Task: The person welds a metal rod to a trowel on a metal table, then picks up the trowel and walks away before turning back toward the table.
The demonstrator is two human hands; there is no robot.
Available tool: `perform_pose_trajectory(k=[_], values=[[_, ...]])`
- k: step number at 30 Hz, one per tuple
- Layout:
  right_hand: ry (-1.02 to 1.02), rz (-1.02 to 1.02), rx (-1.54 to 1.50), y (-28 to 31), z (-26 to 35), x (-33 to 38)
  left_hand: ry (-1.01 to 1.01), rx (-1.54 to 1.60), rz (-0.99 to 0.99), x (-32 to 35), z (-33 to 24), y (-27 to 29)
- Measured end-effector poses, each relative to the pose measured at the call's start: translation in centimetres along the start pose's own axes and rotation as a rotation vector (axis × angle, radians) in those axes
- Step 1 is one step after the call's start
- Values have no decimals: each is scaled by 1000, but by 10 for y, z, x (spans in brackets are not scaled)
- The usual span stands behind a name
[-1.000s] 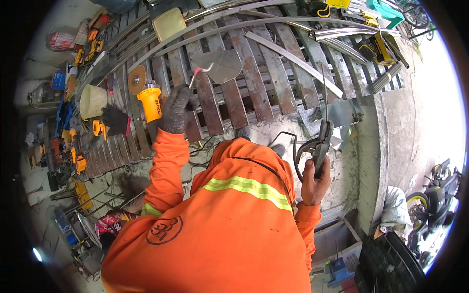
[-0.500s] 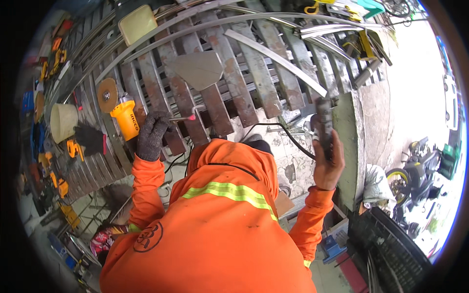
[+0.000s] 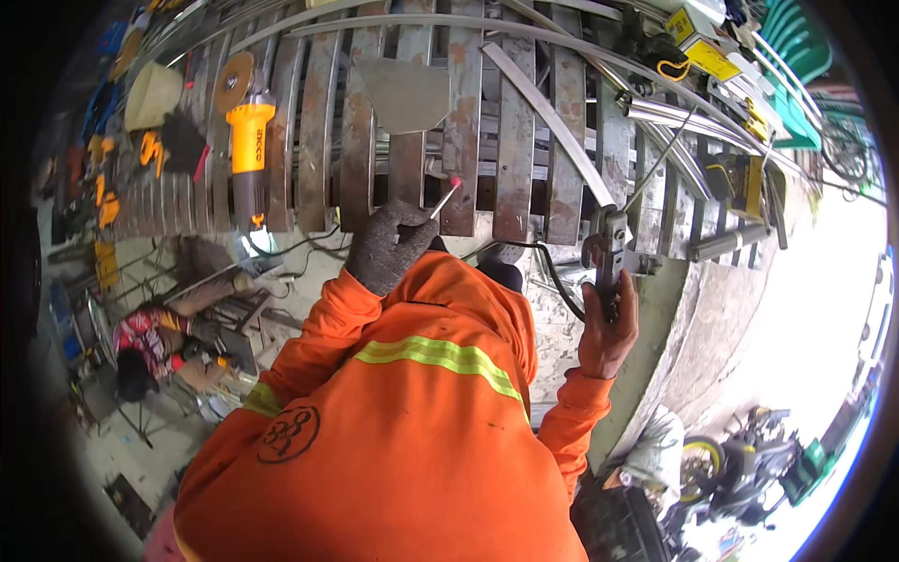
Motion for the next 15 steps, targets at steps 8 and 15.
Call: perform_pose_trajectory(k=[8,15], values=[[222,255,22,10,-4,-31,-54,-114,-338,34,-34,-46],[256,319,18,31,-22,-54,-65,-429,-310,35,-47,-94]])
Point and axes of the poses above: each hand's wrist, its own x-axis away from the middle knuckle, its own y-axis out of the back of the hand, z = x × y, the point moved 8 cm from there along -x, towards the middle knuckle, and after that the axes turned 6 degrees about y, right-handed, at the moved point
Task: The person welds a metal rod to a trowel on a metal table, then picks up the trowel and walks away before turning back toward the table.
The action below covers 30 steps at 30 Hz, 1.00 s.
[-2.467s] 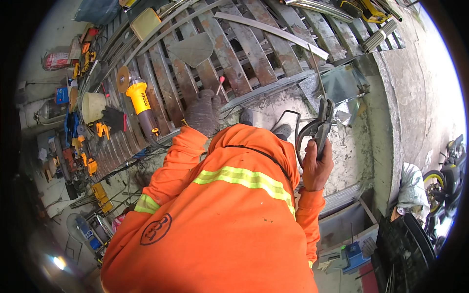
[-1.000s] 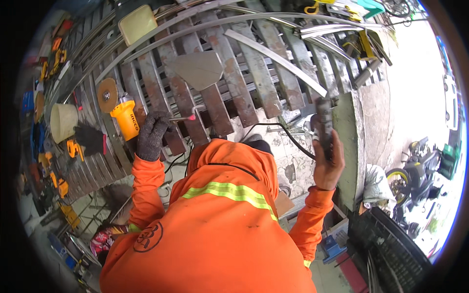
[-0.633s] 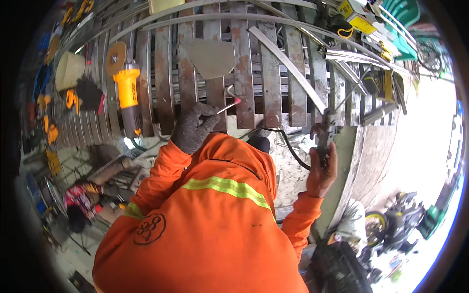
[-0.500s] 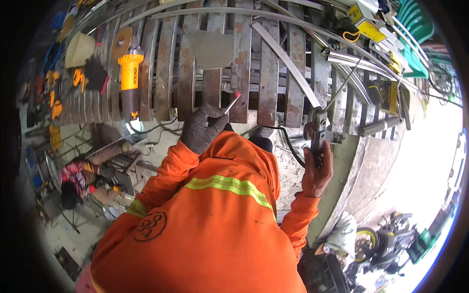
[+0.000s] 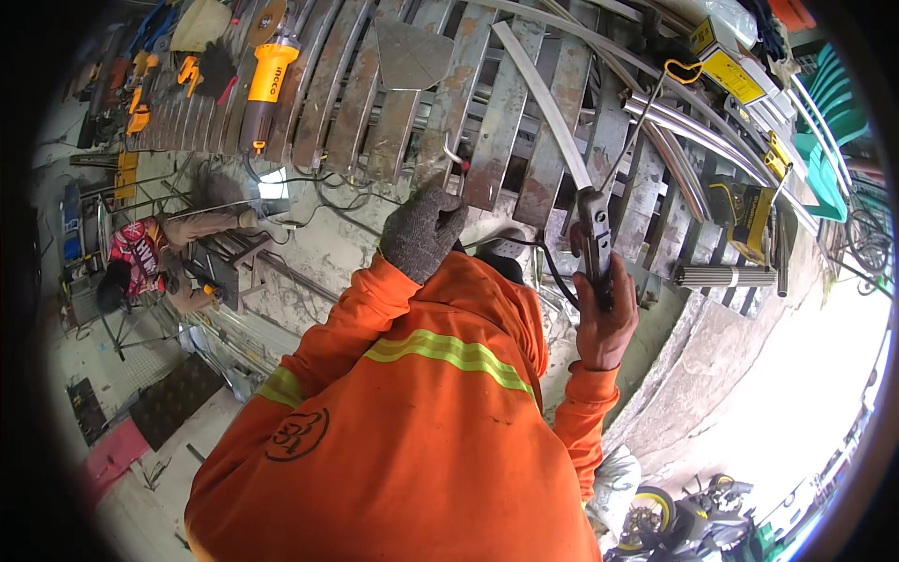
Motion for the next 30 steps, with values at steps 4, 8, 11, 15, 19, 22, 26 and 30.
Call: perform_pose_trajectory(k=[4,8,11,15,19,22,26,30], values=[[18,2,0,7,-4,0,311,365,-167,4,9,9],[-2,30,-3,7,-12,5,243,305,-219,5,3,13],[14,15,-24,8,-11,4,248,308,-9,3,-5,-22],[20,-7,-77,12,-9,3,302,258,135,2,-5,-46],[7,-23,-67,16,-12,5,237,168,152,-5,-13,-42],[-6,-39,-74,16,-18,10,189,175,180,-7,-15,-44],[3,-42,-89,11,-14,11,241,172,135,-12,-19,-31],[-30,-49,-65,9,-11,13,303,230,226,-9,-4,-37]])
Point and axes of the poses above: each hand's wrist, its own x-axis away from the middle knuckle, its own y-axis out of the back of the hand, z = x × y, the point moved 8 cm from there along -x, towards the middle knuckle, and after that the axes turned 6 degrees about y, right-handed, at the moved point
